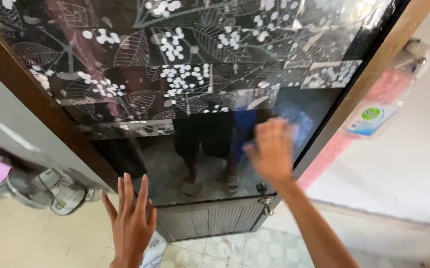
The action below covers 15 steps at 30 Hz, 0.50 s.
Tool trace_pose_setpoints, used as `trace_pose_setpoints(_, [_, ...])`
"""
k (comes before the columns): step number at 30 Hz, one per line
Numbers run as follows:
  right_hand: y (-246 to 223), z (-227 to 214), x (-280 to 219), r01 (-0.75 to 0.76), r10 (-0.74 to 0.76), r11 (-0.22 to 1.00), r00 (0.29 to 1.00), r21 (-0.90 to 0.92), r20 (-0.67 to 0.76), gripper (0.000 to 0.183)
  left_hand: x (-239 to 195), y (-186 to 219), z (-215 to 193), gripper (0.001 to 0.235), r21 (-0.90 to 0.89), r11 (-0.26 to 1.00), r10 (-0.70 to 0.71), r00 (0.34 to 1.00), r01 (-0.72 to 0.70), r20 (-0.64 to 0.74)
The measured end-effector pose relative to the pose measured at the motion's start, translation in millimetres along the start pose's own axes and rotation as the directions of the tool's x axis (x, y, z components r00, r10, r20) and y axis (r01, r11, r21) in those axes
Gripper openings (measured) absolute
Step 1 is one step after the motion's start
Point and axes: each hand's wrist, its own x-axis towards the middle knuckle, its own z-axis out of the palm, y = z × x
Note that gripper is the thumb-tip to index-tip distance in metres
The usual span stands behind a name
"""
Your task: Measuring, cutting, and applying decorative adhesive film strips to a cabinet door.
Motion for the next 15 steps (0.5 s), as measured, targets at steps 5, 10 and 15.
trace_pose_setpoints(5, [37, 31, 1, 0.188, 0.006, 0.905, 0.891, 0.382, -0.453, 0.078, -1, 81, 18, 0.081, 0.043, 0.999, -0.012, 0.997, 0.015, -0.071])
trace_pose_setpoints(10, [53, 26, 8, 0.302, -0.116, 0.898, 0.864, 0.321, -0.49, 0.07, -1, 155, 13, 0.065, -0.007, 0.999, -0.044, 0.999, 0.044, -0.01])
trace_pose_setpoints(15, [38, 39, -33, 0.406, -0.126, 0.732, 0.87, 0.548, -0.476, 0.077, -72, 159, -2, 0.074, 0.032, 0.976, -0.217, 0.976, 0.217, 0.011])
